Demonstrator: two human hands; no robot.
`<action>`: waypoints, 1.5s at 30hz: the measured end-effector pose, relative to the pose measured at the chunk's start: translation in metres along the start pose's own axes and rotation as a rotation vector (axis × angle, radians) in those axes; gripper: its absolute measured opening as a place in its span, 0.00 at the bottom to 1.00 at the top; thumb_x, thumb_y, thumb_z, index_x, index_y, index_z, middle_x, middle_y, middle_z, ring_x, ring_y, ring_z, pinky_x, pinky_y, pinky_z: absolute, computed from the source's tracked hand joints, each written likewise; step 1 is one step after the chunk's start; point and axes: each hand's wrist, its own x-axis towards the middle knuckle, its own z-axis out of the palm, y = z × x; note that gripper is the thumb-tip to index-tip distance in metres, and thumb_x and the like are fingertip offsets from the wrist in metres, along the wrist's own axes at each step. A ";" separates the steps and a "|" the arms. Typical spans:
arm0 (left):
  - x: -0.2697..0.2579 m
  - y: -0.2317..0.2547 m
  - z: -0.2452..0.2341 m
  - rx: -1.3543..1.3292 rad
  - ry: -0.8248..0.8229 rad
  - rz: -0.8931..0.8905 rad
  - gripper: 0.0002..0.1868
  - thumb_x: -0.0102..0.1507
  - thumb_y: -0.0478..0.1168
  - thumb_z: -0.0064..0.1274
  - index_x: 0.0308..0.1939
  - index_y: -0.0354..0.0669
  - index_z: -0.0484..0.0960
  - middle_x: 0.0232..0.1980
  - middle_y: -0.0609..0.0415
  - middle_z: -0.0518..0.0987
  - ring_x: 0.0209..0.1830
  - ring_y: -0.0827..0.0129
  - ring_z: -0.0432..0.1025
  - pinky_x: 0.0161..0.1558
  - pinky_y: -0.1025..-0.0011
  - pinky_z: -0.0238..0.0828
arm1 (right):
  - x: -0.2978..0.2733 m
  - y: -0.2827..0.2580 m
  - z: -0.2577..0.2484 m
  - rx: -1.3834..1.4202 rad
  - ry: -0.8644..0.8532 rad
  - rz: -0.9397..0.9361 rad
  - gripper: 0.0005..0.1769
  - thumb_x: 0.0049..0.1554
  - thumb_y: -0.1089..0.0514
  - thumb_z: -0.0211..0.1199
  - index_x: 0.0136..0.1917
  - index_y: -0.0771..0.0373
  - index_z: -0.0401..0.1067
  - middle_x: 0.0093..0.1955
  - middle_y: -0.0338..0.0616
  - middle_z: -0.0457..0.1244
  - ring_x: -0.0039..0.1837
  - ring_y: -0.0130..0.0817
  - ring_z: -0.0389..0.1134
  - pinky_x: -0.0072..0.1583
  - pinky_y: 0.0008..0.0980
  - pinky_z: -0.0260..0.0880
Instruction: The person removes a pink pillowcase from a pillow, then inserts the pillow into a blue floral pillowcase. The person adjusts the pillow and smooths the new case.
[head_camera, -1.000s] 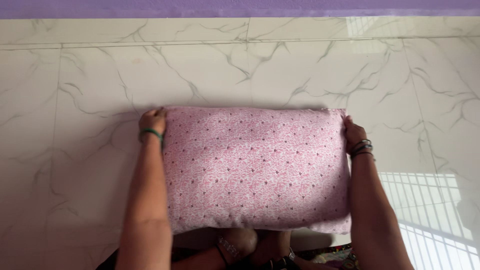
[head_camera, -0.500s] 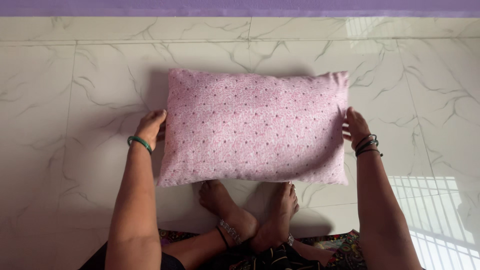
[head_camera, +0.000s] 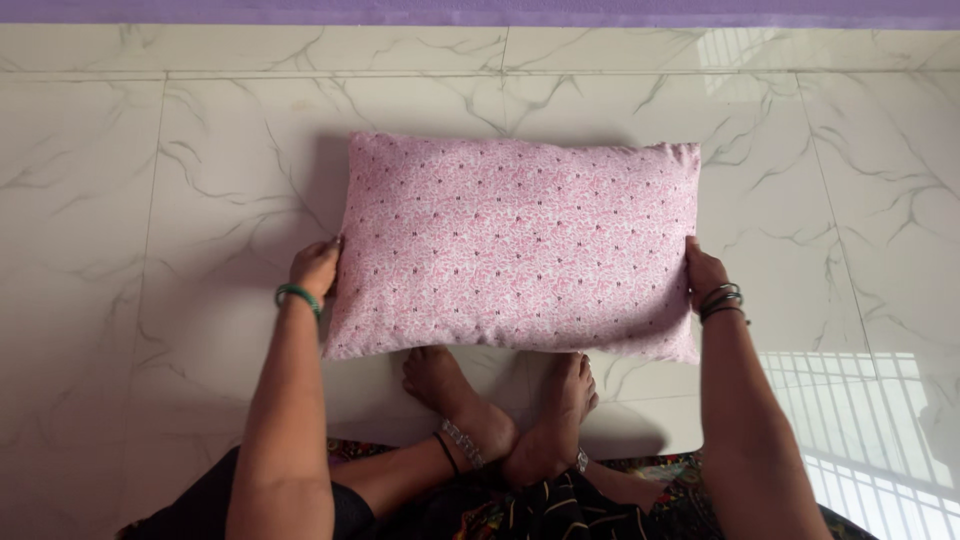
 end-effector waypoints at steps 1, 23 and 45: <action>-0.010 0.003 -0.011 -0.216 -0.146 -0.209 0.25 0.67 0.61 0.53 0.54 0.46 0.81 0.52 0.48 0.81 0.46 0.60 0.74 0.47 0.54 0.75 | -0.008 0.000 -0.005 -0.012 -0.070 0.066 0.39 0.63 0.25 0.52 0.61 0.64 0.73 0.56 0.42 0.68 0.56 0.39 0.65 0.58 0.45 0.65; -0.081 -0.046 -0.043 -0.126 -0.450 -0.418 0.13 0.66 0.52 0.55 0.43 0.49 0.76 0.34 0.58 0.79 0.33 0.71 0.76 0.41 0.65 0.78 | -0.071 0.070 -0.037 0.482 -0.122 0.256 0.11 0.64 0.48 0.63 0.46 0.56 0.69 0.34 0.34 0.58 0.34 0.27 0.58 0.35 0.30 0.59; -0.027 -0.083 -0.035 0.677 -0.132 -0.032 0.15 0.64 0.47 0.53 0.44 0.39 0.84 0.44 0.42 0.81 0.48 0.49 0.76 0.52 0.53 0.73 | -0.082 0.056 -0.049 -0.105 -0.036 0.002 0.11 0.63 0.53 0.60 0.44 0.63 0.72 0.36 0.39 0.63 0.39 0.31 0.62 0.42 0.34 0.65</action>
